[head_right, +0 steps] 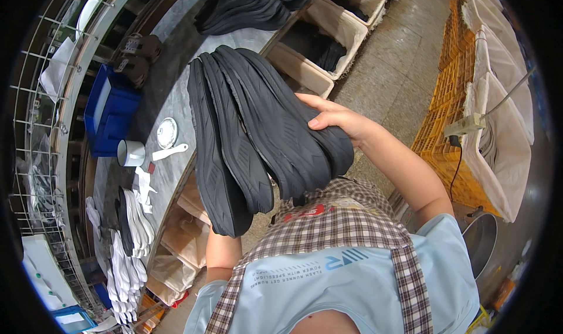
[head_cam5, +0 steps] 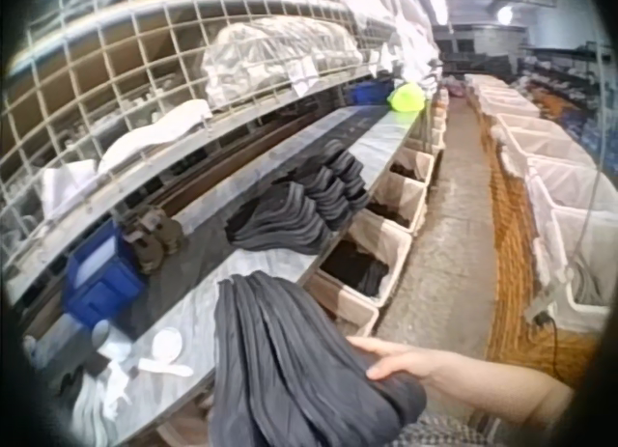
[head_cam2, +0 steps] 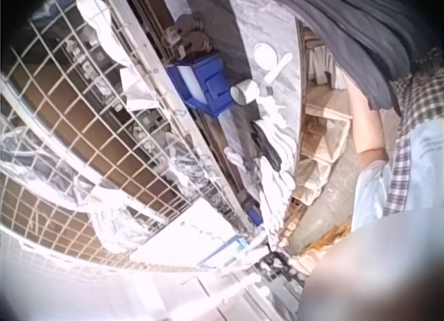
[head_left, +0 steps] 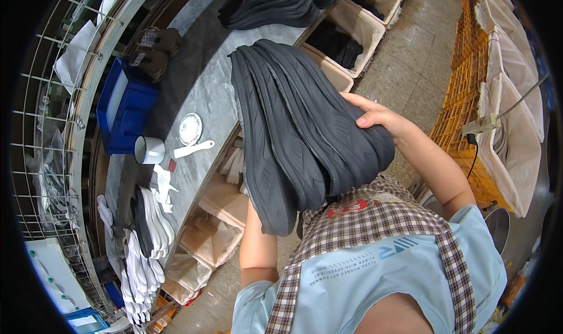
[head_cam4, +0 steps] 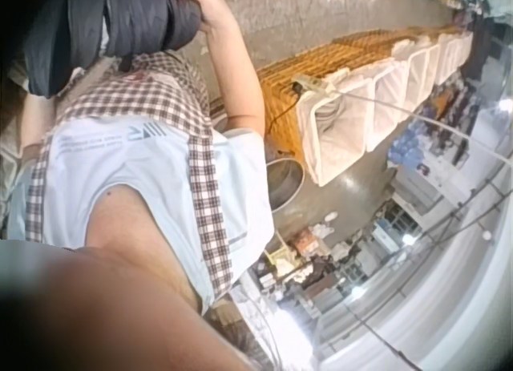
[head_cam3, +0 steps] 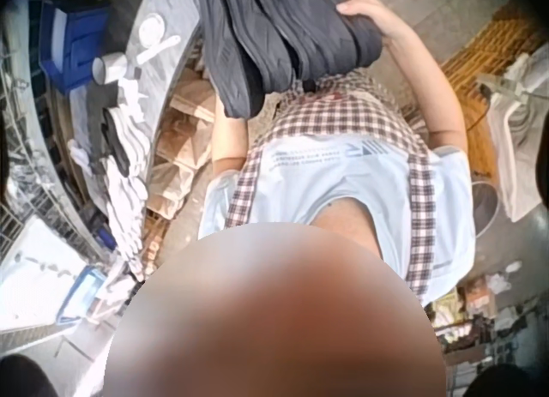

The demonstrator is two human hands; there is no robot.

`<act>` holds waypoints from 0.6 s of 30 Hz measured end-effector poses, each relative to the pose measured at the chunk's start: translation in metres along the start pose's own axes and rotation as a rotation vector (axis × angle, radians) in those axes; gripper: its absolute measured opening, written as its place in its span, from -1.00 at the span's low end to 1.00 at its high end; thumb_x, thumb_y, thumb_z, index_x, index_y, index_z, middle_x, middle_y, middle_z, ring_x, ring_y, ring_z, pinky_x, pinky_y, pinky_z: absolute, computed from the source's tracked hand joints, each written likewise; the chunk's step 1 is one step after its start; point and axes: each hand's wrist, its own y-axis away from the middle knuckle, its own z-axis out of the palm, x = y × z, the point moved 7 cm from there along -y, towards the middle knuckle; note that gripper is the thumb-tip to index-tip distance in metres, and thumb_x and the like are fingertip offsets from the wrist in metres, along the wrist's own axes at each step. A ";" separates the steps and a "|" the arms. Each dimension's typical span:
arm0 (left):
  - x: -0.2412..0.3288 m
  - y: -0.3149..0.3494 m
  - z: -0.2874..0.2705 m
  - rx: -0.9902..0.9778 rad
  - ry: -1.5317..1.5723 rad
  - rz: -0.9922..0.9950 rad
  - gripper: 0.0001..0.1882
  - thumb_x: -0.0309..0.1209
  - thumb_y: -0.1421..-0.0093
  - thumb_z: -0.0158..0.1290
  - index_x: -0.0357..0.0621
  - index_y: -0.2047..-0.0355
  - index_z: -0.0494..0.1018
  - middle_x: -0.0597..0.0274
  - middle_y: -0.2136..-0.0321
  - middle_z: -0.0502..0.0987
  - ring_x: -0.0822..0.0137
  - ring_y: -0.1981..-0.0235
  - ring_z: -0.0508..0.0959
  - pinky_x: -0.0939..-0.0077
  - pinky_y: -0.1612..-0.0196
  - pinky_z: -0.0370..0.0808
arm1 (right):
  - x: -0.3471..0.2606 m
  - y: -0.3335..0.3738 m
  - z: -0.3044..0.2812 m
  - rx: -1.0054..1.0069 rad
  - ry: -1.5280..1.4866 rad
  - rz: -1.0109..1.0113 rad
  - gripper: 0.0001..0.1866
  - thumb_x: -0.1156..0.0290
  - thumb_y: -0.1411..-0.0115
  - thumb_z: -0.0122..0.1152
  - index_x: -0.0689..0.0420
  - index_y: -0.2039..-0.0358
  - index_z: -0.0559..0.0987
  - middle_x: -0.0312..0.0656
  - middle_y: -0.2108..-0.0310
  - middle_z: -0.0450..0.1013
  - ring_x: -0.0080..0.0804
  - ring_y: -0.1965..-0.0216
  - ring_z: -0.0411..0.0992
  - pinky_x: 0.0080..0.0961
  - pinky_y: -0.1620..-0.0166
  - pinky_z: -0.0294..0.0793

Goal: The person repeatedly picks stacks of black and beige shoe soles from a metal shelf, inspects them, and places them into fabric-lined bins. The person also picks up a pink slipper and a black sole, applies a white substance from a small container to the sole using a brush, and places the items into bins.

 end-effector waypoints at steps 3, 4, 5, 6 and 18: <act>-0.001 0.007 -0.005 0.000 -0.024 0.005 -0.48 -0.19 -0.22 -0.13 -0.18 -0.13 0.21 0.15 -0.13 0.28 0.20 -0.11 0.29 0.24 -0.13 0.28 | 0.001 -0.002 -0.001 0.007 0.029 -0.009 -0.13 0.44 0.07 0.18 0.28 -0.27 0.04 0.02 -0.24 0.07 -0.24 -0.25 0.10 -0.34 -0.25 0.09; -0.001 0.009 -0.007 0.003 -0.033 0.005 -0.48 -0.19 -0.22 -0.13 -0.19 -0.13 0.22 0.15 -0.13 0.28 0.20 -0.11 0.30 0.24 -0.13 0.28 | 0.000 -0.003 0.000 0.002 0.048 -0.023 -0.13 0.44 0.07 0.18 0.28 -0.27 0.04 0.01 -0.24 0.07 -0.24 -0.25 0.09 -0.34 -0.25 0.09; -0.001 0.014 -0.009 0.003 -0.044 0.006 -0.48 -0.19 -0.22 -0.13 -0.19 -0.13 0.22 0.15 -0.13 0.29 0.20 -0.11 0.30 0.25 -0.13 0.28 | -0.001 -0.004 0.002 -0.009 0.019 -0.033 -0.14 0.46 0.07 0.17 0.28 -0.27 0.04 0.00 -0.24 0.07 -0.24 -0.25 0.09 -0.34 -0.25 0.09; -0.002 0.019 -0.011 0.004 -0.057 0.007 -0.48 -0.19 -0.22 -0.13 -0.19 -0.13 0.22 0.15 -0.13 0.29 0.20 -0.11 0.30 0.25 -0.13 0.28 | -0.001 -0.006 0.002 -0.008 0.016 -0.030 -0.14 0.47 0.06 0.17 0.28 -0.27 0.04 0.01 -0.25 0.06 -0.24 -0.25 0.08 -0.34 -0.25 0.09; -0.004 0.086 -0.028 0.050 -0.148 0.009 -0.50 -0.21 -0.21 -0.14 -0.21 -0.10 0.24 0.13 -0.11 0.31 0.20 -0.08 0.33 0.28 -0.11 0.31 | 0.002 -0.028 0.006 0.023 -0.017 -0.029 -0.04 0.46 0.19 0.20 0.25 -0.28 0.02 0.01 -0.27 0.03 -0.24 -0.27 0.06 -0.34 -0.28 0.05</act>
